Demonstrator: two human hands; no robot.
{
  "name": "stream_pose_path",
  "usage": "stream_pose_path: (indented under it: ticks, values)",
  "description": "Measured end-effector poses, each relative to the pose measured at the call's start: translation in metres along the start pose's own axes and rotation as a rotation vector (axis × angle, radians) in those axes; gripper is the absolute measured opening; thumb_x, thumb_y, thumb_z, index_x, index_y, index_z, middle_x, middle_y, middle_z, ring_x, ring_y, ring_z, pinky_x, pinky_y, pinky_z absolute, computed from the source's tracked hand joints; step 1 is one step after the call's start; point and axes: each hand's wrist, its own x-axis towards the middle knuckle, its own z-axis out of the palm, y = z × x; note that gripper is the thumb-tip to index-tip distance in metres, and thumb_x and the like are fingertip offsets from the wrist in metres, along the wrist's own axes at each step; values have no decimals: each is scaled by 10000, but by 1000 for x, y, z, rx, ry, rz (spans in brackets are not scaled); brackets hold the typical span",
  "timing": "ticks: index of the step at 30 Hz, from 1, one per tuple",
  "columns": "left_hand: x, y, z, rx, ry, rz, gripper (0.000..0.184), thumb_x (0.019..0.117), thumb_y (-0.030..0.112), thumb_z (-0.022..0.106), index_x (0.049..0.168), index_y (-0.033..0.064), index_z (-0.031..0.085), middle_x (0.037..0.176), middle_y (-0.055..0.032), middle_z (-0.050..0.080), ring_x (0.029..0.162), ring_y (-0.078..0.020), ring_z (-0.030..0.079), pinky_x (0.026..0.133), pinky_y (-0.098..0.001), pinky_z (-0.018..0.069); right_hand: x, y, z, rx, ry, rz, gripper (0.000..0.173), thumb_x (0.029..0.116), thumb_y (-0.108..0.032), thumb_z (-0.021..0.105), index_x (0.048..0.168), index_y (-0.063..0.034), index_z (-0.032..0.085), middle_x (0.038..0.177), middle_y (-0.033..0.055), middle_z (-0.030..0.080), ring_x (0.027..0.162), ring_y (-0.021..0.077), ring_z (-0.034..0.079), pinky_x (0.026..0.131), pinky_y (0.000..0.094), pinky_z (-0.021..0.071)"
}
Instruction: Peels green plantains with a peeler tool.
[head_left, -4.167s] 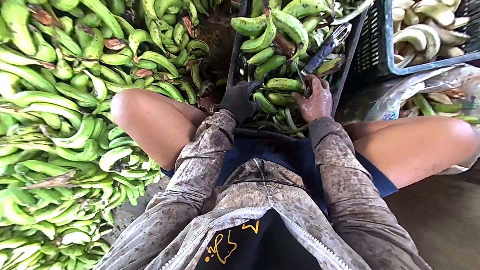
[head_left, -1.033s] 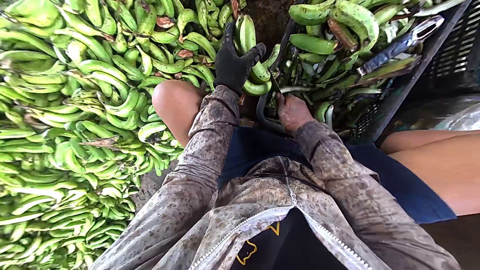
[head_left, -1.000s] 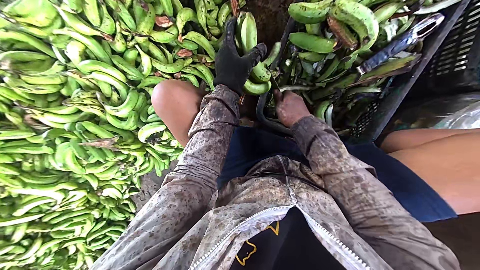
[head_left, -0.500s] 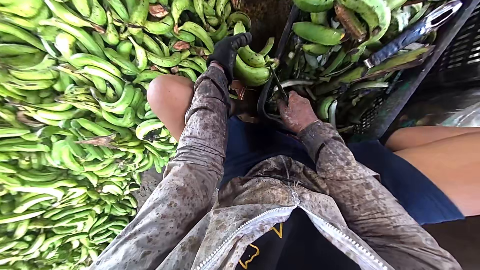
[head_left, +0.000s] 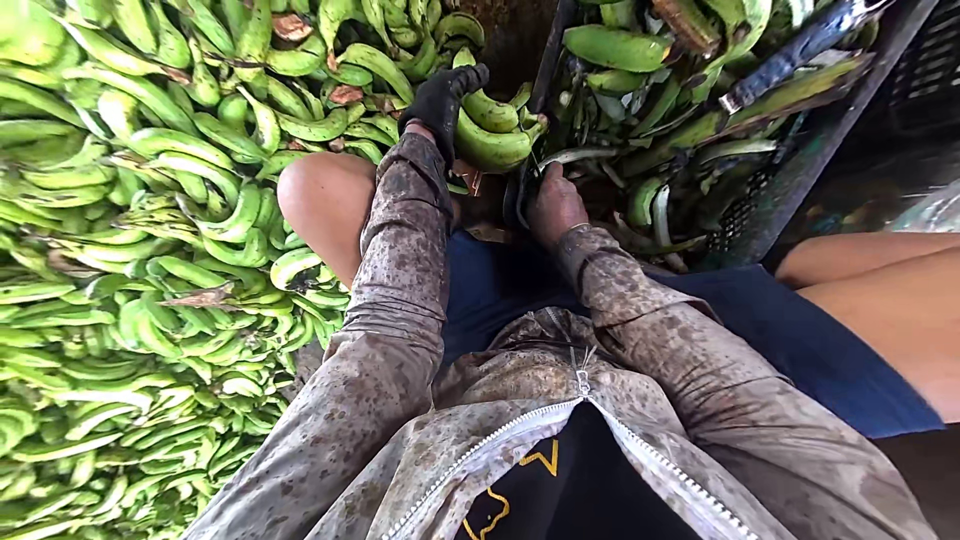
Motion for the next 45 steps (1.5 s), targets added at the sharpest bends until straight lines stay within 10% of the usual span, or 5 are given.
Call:
stream_pose_path:
  ticks: [7,15,28,37,45]
  values:
    - [-4,2,0,-25,-24,40,684,902,486,712,1507,254,491,1429,-62,582,1289,-210,577,1009,-510,524,4,-14,-13,-26,-72,5,461,1003,-160,528,1422,-2,419,1289,242,646,1198,385,661,953,568,547]
    - [-25,-17,2,-242,-9,559,925,859,161,780,1608,49,251,1560,-151,430,1351,-156,526,1086,-294,493,-8,-22,-26,-159,-128,5,533,971,-100,578,1449,48,397,1390,257,582,1290,379,603,1019,557,506]
    - [-97,18,27,804,80,989,781,840,497,699,1549,276,458,1400,-77,616,1220,-253,632,998,-477,517,-20,-2,-19,-159,-86,23,609,964,-104,613,1505,2,355,1363,249,608,1217,408,647,975,597,530]
    - [-90,24,75,593,-112,697,876,825,512,801,1566,234,424,1168,-89,664,1035,-240,644,941,-462,529,-65,101,-73,-178,-53,149,421,1012,-341,604,1157,52,644,1177,309,660,1140,485,640,907,707,494]
    - [-88,50,94,425,-70,596,693,960,627,584,1500,202,494,1323,-180,638,1186,-365,633,1009,-606,485,-84,148,-159,217,496,131,487,1061,-371,570,1403,-23,569,1280,273,643,1199,423,625,1023,631,462]
